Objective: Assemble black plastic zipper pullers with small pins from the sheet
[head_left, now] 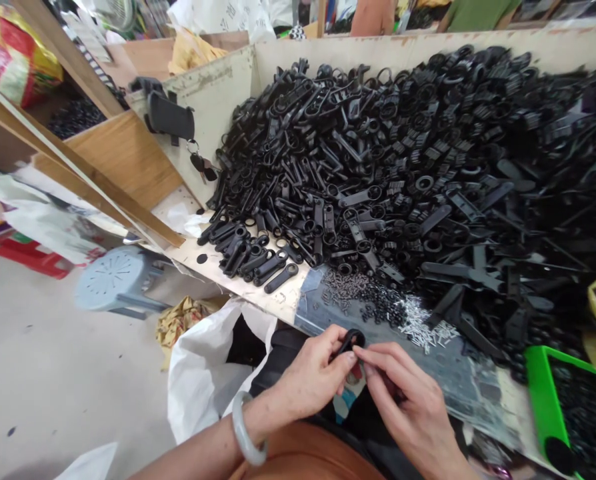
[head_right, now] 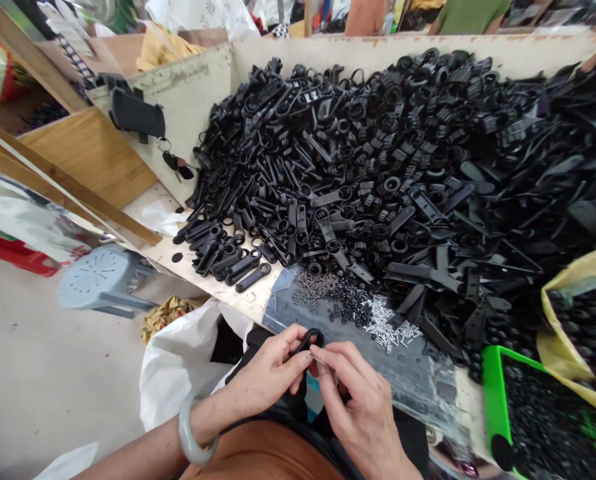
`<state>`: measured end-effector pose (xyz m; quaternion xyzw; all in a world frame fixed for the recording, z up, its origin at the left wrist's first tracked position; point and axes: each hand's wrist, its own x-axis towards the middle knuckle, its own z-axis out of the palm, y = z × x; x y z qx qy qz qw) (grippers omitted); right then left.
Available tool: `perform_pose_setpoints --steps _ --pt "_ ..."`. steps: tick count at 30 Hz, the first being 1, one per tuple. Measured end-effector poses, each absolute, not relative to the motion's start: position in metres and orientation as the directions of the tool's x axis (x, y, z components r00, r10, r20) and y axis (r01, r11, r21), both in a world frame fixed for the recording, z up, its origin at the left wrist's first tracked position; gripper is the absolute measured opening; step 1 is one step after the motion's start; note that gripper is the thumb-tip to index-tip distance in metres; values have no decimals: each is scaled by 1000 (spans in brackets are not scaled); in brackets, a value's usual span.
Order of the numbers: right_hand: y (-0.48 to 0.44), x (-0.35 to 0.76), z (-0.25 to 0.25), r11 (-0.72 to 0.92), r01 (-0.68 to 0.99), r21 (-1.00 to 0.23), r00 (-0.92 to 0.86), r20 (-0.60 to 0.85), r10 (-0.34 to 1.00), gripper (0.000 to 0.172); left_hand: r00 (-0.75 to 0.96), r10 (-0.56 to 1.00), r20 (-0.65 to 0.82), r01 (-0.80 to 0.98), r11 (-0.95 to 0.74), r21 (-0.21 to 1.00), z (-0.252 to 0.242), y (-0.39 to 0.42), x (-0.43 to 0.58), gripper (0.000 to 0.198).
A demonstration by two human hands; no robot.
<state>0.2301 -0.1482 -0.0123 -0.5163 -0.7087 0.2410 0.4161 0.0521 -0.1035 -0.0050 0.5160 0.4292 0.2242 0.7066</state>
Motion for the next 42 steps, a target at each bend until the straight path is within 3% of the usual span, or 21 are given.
perform_pose_setpoints --steps 3,9,18,24,42 --pt "-145 231 -9 354 524 -774 -136 334 933 26 535 770 -347 135 328 935 -12 -102 50 19" --pt "-143 244 -3 278 477 -834 -133 244 961 34 570 758 -318 -27 404 915 -20 -96 49 33" --pt "-157 252 -13 413 708 -573 -249 344 905 44 531 778 -337 -59 430 901 -21 -94 50 37" --pt "-150 244 -12 443 698 -563 -243 396 886 40 525 777 -348 -38 431 902 -22 -95 50 36" --pt "-160 225 -17 396 909 -135 -326 362 873 47 409 835 -367 -28 413 910 -39 -111 62 32"
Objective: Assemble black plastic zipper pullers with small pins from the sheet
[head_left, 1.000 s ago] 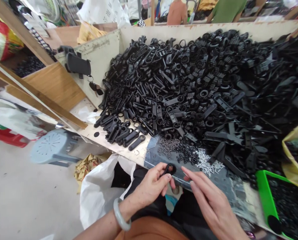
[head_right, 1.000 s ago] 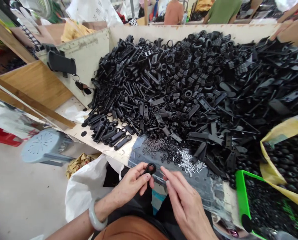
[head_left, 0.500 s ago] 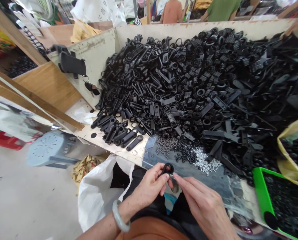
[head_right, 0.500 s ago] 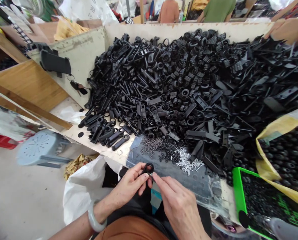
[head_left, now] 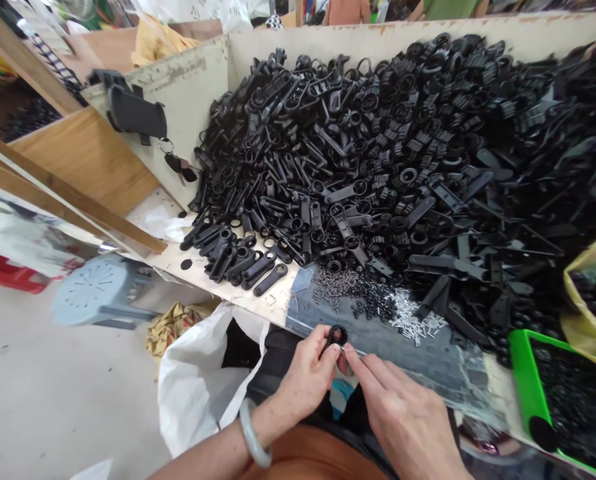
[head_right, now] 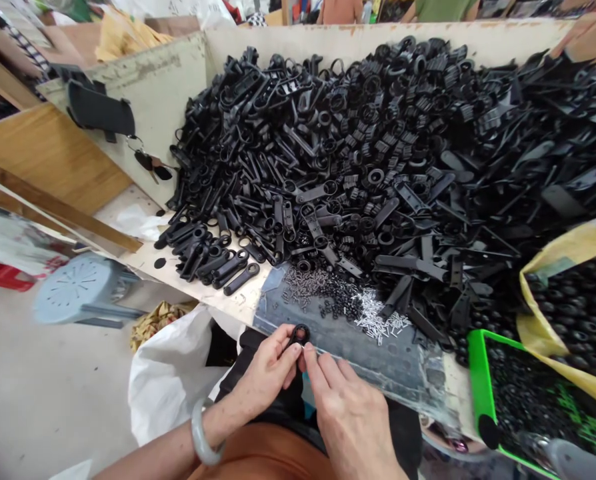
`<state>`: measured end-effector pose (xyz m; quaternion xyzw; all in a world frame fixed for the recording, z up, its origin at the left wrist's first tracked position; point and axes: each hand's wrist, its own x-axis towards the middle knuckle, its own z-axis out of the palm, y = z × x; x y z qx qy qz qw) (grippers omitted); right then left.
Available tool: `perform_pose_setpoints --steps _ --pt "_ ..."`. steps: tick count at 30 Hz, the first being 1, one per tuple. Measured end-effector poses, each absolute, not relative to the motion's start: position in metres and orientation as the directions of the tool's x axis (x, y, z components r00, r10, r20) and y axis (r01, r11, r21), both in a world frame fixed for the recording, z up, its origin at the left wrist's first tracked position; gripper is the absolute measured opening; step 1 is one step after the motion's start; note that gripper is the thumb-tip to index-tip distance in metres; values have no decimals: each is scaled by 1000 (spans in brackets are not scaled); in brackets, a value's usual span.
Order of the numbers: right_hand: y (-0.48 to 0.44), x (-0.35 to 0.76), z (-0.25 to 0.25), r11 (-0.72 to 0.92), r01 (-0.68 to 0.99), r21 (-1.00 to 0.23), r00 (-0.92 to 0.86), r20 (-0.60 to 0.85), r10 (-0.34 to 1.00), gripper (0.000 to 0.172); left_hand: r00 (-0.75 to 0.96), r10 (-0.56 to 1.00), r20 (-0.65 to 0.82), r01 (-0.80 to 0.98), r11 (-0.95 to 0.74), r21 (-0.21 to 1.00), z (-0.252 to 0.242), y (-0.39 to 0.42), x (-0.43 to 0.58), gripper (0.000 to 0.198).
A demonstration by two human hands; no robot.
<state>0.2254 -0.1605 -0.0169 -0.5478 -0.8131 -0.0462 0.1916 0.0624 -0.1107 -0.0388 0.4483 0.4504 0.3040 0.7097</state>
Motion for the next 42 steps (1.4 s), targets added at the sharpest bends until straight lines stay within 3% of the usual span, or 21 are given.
perform_pose_setpoints --steps 6,11,16,20,22,25,28,31,34,36,39,42 --pt "-164 208 -9 286 948 -142 -232 313 921 45 291 862 -414 -11 436 900 -44 -116 64 32" --pt "-161 200 -11 194 965 -174 -143 266 953 46 296 888 -351 20 361 932 -44 -109 62 28" --pt "-159 224 7 151 910 -385 -103 142 984 37 351 896 -272 130 242 962 -41 -102 52 24" --pt "-172 252 25 107 802 -588 16 201 980 34 200 966 -166 158 135 978 -30 -89 33 26" --pt "-176 260 26 95 727 -681 74 214 974 31 146 970 -192 119 175 977 -21 -82 25 28" --pt "-170 262 17 69 631 -773 138 199 970 29 146 924 -353 -52 364 930 -3 -77 23 38" --pt "-146 264 5 20 568 -823 211 169 963 37 199 874 -443 -250 482 840 10 -77 30 43" --pt "-108 273 3 -84 681 -727 307 179 935 45 177 858 -481 -405 510 759 10 -80 41 45" --pt "-70 280 7 -173 934 -312 240 191 952 31 138 865 -483 -422 492 761 3 -85 51 47" --pt "-49 278 8 -150 971 -186 183 180 967 24 165 874 -457 -380 484 788 -2 -87 57 44" --pt "-29 273 6 -122 980 -159 150 177 973 12 218 884 -413 -333 465 820 0 -87 64 43" --pt "-20 280 7 -101 979 -176 138 212 967 20 265 892 -367 -339 442 831 9 -79 66 43"
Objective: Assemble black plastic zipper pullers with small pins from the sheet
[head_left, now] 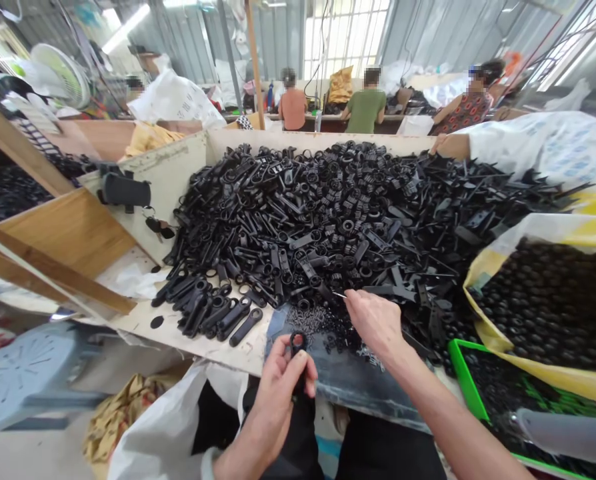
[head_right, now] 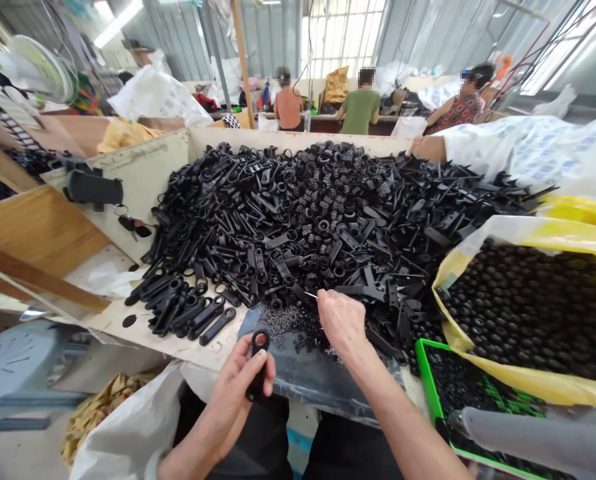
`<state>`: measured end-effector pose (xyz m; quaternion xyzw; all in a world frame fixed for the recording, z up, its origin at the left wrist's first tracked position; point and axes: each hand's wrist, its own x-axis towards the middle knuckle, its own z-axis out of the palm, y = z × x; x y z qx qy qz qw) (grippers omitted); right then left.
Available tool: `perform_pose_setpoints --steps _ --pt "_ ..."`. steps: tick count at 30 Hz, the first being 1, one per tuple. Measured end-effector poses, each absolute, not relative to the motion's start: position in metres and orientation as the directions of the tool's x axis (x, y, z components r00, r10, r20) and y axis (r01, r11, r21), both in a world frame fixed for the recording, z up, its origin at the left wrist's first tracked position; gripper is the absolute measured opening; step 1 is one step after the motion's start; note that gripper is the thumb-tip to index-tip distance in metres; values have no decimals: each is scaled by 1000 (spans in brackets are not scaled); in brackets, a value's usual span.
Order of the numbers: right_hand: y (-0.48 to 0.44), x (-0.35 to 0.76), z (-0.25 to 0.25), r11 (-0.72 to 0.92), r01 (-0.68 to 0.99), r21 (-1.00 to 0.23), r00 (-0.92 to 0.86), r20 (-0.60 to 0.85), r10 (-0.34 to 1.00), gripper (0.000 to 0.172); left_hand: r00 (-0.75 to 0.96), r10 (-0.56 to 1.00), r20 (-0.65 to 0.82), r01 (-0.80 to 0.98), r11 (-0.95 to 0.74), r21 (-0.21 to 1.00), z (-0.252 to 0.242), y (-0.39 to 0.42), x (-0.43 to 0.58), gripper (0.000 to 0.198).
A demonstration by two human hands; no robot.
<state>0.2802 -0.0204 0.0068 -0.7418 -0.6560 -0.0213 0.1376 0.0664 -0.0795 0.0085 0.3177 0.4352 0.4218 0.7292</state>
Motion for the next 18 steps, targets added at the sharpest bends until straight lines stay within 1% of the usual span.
perform_pose_setpoints --steps 2,3,4,5,6,7,8,9,12,14,15,18 --pt "-23 291 12 -92 973 -210 146 258 955 26 292 880 -375 -369 465 805 14 -73 66 41" --pt "-27 295 15 -74 961 -265 157 304 940 28 307 866 -395 -387 493 779 16 -69 66 39" --pt "-33 299 19 -40 938 -344 170 357 918 30 325 847 -420 -406 526 747 18 -66 65 36" --pt "-42 300 22 22 891 -454 190 416 889 30 344 828 -443 -425 558 713 19 -64 65 35" --pt "-52 299 25 107 812 -574 215 465 859 29 365 811 -458 -442 583 681 19 -62 66 34" --pt "-63 295 26 182 724 -665 219 471 854 28 379 800 -464 -458 599 657 18 -62 66 35" --pt "-75 288 27 216 641 -737 201 432 879 26 388 796 -464 -476 604 639 18 -62 68 35" --pt "-88 279 26 207 561 -801 172 358 918 25 391 798 -459 -496 603 625 17 -64 69 36" --pt "-120 247 15 87 352 -932 136 143 980 28 384 811 -441 -561 584 586 16 -71 75 35" --pt "-134 225 2 -21 213 -977 177 18 984 32 372 820 -435 -590 571 571 16 -76 79 32" --pt "-138 217 -4 -64 134 -989 226 -32 974 35 366 823 -435 -597 566 568 17 -79 81 31" --pt "-142 199 -18 -133 -102 -986 341 -160 926 41 345 826 -446 -611 558 561 17 -86 84 32"
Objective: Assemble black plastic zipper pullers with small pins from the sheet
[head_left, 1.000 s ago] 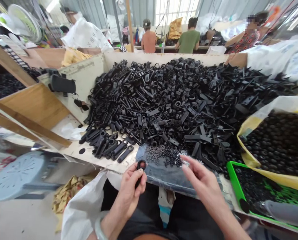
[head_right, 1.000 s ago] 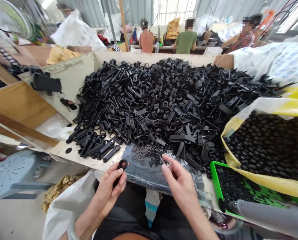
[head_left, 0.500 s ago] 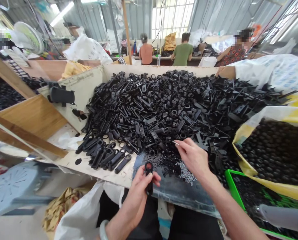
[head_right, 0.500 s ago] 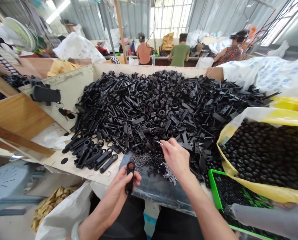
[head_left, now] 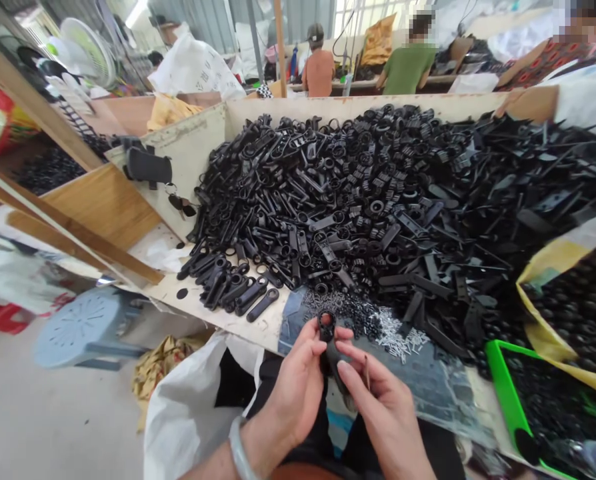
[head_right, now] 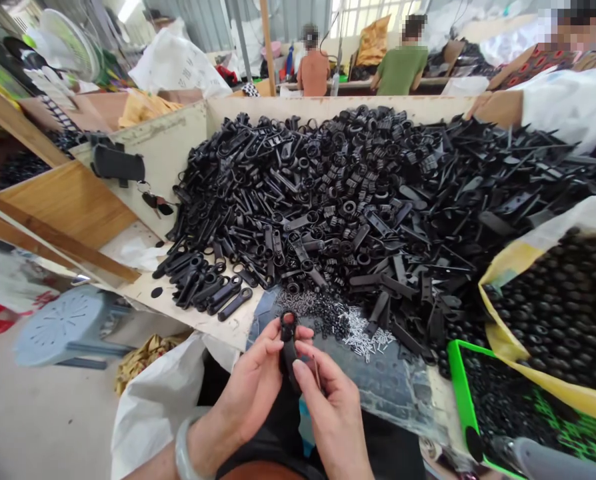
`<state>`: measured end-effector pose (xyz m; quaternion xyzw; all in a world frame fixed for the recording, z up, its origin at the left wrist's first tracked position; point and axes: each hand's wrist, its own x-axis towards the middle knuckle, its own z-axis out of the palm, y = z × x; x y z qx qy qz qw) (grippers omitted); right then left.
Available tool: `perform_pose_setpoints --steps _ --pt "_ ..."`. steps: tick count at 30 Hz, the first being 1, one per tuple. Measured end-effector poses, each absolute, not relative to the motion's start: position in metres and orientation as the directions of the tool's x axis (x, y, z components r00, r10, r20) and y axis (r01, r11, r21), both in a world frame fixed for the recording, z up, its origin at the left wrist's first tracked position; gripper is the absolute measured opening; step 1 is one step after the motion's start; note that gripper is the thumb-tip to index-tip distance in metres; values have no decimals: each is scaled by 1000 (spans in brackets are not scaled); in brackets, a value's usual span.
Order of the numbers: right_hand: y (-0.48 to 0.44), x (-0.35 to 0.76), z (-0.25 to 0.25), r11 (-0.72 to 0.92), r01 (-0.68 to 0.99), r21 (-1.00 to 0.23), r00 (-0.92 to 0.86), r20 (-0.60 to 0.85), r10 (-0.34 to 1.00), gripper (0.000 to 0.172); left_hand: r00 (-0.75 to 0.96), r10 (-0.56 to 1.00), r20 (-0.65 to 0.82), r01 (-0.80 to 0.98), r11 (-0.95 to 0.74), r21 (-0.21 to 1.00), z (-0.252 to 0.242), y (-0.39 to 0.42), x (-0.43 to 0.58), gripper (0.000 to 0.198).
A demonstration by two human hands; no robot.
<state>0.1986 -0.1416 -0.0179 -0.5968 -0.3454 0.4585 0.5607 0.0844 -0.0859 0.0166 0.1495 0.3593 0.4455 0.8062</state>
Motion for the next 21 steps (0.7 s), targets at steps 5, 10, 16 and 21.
perform_pose_setpoints --steps 5,10,16,21 --pt "-136 191 -13 -188 -267 -945 367 -280 887 38 234 844 -484 -619 512 595 11 -94 88 37" --pt "-135 183 -7 -179 -398 -900 396 -344 851 35 219 894 -392 -534 446 718 5 -103 91 33" --pt "-137 173 -11 -140 -385 -912 418 -307 855 32 190 933 -306 -463 360 810 -7 -110 91 32" --pt "-135 175 -13 -101 -280 -955 391 -209 896 28 142 940 -312 -422 342 839 -7 -108 89 27"
